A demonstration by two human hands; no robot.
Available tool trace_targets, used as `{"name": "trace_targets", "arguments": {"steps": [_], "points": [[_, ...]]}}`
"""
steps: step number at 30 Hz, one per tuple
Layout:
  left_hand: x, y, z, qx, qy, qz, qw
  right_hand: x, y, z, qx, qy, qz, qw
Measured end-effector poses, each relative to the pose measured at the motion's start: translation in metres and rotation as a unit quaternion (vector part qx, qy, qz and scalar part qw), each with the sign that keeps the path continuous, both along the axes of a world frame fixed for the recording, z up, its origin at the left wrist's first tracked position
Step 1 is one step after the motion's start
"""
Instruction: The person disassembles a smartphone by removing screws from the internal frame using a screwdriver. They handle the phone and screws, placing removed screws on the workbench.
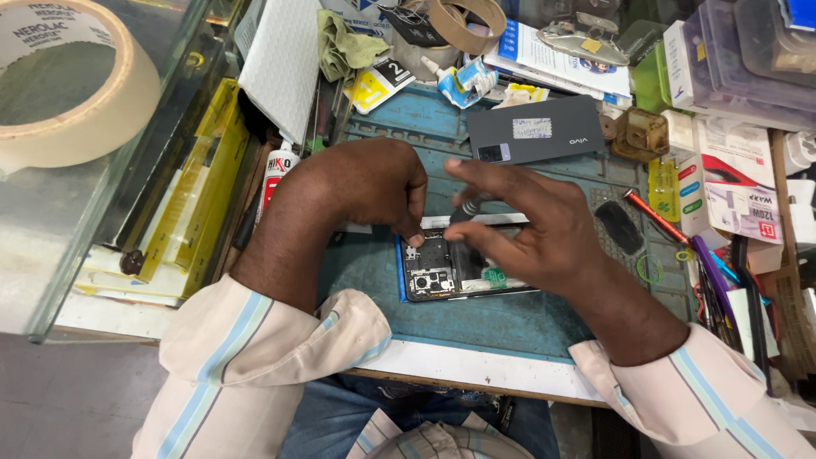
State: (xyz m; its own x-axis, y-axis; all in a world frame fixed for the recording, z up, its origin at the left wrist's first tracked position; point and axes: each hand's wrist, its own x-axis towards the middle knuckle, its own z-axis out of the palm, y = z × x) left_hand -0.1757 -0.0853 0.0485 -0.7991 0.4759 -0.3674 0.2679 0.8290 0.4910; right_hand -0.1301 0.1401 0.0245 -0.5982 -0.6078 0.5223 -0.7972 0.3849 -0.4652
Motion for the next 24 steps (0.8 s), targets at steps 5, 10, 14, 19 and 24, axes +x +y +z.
{"name": "trace_targets", "arguments": {"steps": [5,10,14,19,24], "points": [[0.001,-0.004,-0.001,0.002,0.007,-0.008,1.000,0.001,-0.003,0.000,-0.040,-0.064,0.043,0.996],[0.006,-0.012,-0.004,0.009,0.016,-0.005,1.000,0.004,-0.007,-0.002,0.005,0.020,0.026,0.999],[0.002,-0.005,-0.003,0.018,0.021,-0.037,0.999,0.005,-0.003,0.000,0.050,0.004,-0.005,0.999],[-0.003,0.002,-0.011,0.017,-0.002,-0.016,1.000,0.000,0.007,-0.006,-0.021,0.005,0.063,0.998],[-0.003,0.006,-0.025,-0.002,0.003,-0.017,1.000,0.001,0.008,-0.021,0.025,0.021,-0.011,0.999]]}}
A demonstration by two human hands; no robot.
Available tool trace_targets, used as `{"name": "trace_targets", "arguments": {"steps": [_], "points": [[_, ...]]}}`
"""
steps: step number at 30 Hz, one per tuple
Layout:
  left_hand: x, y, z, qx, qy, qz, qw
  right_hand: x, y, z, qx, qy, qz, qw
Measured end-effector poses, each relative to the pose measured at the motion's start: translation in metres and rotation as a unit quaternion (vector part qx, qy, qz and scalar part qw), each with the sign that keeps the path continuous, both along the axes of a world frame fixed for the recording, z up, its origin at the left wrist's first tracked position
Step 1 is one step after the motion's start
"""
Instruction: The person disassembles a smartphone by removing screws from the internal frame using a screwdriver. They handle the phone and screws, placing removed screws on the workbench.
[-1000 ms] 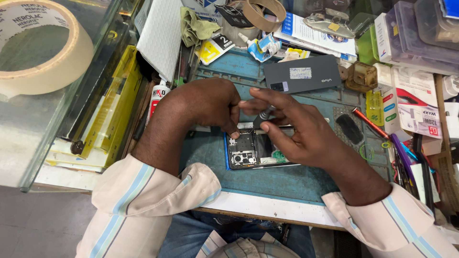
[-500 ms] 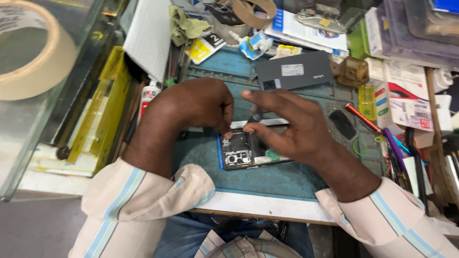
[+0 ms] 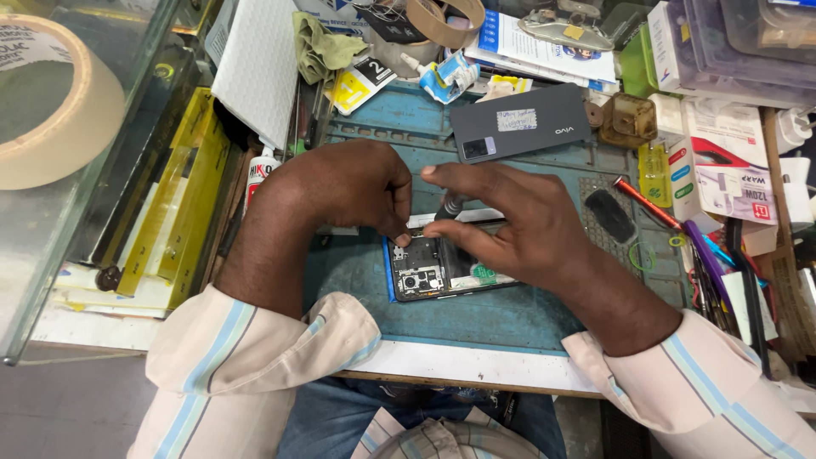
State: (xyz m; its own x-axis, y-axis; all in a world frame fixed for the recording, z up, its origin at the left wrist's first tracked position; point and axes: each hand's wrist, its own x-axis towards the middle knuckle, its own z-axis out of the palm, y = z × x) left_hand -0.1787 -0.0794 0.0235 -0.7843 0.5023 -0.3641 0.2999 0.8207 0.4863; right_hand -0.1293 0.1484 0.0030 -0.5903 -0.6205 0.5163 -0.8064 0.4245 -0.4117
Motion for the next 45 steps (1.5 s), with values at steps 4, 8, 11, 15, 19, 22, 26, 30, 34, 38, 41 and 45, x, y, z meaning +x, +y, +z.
{"name": "trace_targets", "arguments": {"steps": [4,8,11,15,19,22,26,30,34,38,41,45], "points": [[0.000,0.001,0.003,0.008,0.005,-0.013,1.000,-0.002,0.000,0.004,-0.047,-0.066,0.057,0.995],[0.001,-0.001,0.005,0.002,0.001,0.002,1.000,-0.002,0.000,0.007,-0.035,-0.010,0.032,0.999],[0.001,0.001,0.004,0.006,-0.001,0.000,1.000,-0.002,0.001,0.006,-0.046,-0.087,0.044,0.994],[0.002,-0.001,0.004,0.009,0.007,-0.002,1.000,-0.002,-0.001,0.004,-0.018,0.009,-0.013,1.000],[0.001,0.001,0.008,-0.001,0.005,0.001,1.000,-0.001,0.000,0.008,-0.061,-0.073,0.056,0.994],[0.003,-0.001,0.011,-0.007,-0.004,0.008,1.000,-0.001,-0.002,0.011,-0.040,-0.044,0.034,0.998],[0.002,0.001,0.012,-0.005,-0.013,0.021,1.000,-0.004,0.004,0.015,-0.042,-0.097,0.055,0.993],[0.002,0.001,0.008,0.013,-0.002,0.000,1.000,-0.003,0.005,0.007,-0.017,-0.059,0.040,0.997],[0.001,0.002,0.008,0.015,0.009,-0.005,1.000,-0.003,0.006,0.009,-0.017,-0.023,0.042,0.999],[0.002,0.002,0.008,0.002,-0.001,0.010,1.000,-0.002,0.006,0.009,-0.027,-0.041,0.044,0.998],[0.004,0.001,0.008,0.008,0.001,0.018,1.000,-0.006,0.009,0.009,-0.058,-0.100,0.050,0.992],[0.004,0.000,0.009,0.014,0.016,0.013,1.000,-0.014,0.034,0.014,-0.132,-0.144,0.020,0.981]]}}
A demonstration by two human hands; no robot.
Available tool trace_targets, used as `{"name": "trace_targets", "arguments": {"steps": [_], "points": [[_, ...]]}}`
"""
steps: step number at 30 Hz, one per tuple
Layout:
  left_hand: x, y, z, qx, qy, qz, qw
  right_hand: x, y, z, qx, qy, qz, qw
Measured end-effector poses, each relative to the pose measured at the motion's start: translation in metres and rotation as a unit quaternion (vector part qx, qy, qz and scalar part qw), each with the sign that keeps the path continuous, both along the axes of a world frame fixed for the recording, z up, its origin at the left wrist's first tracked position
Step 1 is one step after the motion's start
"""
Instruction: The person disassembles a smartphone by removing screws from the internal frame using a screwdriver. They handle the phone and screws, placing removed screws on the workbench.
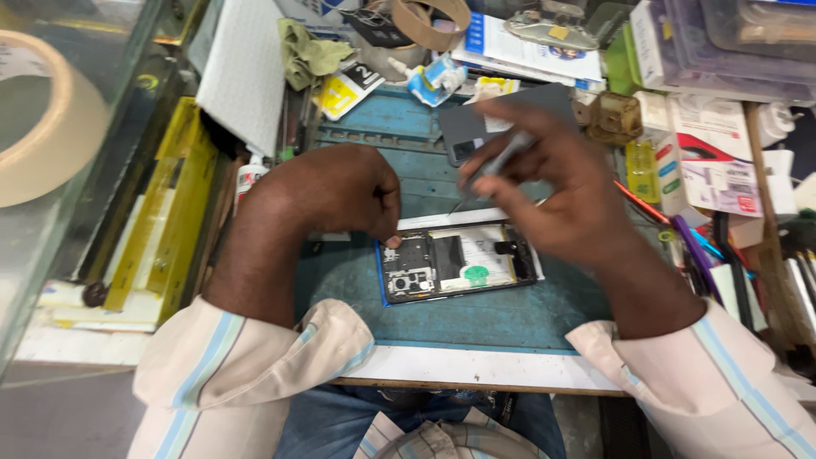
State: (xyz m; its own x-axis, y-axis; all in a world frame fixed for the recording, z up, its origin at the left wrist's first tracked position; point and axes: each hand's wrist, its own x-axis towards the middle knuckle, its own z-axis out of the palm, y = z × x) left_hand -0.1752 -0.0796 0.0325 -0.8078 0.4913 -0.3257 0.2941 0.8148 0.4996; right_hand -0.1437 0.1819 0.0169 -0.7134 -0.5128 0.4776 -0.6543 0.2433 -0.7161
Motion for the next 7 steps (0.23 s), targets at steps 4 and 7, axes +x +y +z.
{"name": "trace_targets", "arguments": {"steps": [4,7], "points": [[-0.013,0.020,-0.004,0.006,-0.007,-0.003,1.000,-0.020,0.071,0.010,-0.066,0.011,-0.027,0.997],[-0.028,0.057,-0.006,0.009,-0.002,-0.022,1.000,-0.033,0.142,0.010,0.007,0.017,-0.100,0.995]]}}
